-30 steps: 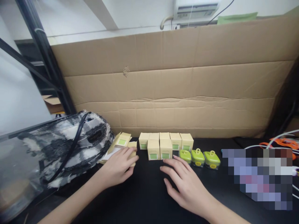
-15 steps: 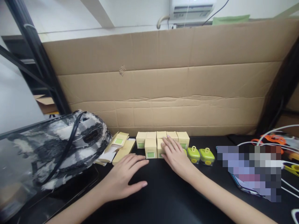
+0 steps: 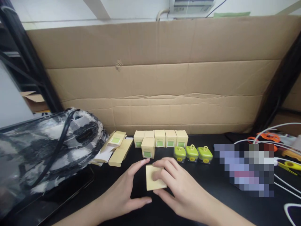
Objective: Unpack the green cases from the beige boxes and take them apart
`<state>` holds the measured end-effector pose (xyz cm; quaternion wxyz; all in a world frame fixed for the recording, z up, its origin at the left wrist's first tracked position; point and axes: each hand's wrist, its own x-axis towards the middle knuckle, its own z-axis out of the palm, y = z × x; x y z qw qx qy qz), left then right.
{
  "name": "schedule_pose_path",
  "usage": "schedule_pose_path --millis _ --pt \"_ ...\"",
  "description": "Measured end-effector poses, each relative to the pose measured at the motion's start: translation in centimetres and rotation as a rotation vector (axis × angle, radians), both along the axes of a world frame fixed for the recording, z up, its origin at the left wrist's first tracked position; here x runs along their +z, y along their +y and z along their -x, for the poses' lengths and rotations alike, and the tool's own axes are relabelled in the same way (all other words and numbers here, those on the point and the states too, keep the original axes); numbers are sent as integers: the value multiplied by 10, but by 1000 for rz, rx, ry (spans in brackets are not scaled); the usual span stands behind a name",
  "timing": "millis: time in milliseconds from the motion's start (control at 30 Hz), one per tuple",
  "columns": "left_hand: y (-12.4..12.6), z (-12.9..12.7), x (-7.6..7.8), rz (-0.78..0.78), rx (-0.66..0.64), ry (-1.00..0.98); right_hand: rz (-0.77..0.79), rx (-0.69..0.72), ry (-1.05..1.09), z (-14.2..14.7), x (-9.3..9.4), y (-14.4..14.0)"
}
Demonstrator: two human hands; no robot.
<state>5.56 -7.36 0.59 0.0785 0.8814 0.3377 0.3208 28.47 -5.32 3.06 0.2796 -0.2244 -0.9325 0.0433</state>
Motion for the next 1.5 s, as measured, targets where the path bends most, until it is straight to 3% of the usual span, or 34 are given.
schedule_pose_path --millis 133,300,467,967,1267,1367,1500 --pt "1 -1 1 -73 -133 -95 127 77 -22 -3 11 -9" --pt "6 -4 1 -198 -257 -197 33 69 -41 -4 13 -11" --pt "1 -6 3 -105 -150 -171 -161 20 -13 -2 8 -14" --pt "0 -7 6 -192 -173 -110 -267 -12 -22 1 10 -20" --pt "0 -4 6 -55 -104 -148 -337 -88 41 -2 -2 -21" --pt "1 -2 9 50 -31 -176 -383 57 128 -1 1 -25" --pt "3 -1 13 156 28 -119 -169 230 79 0 14 -32"
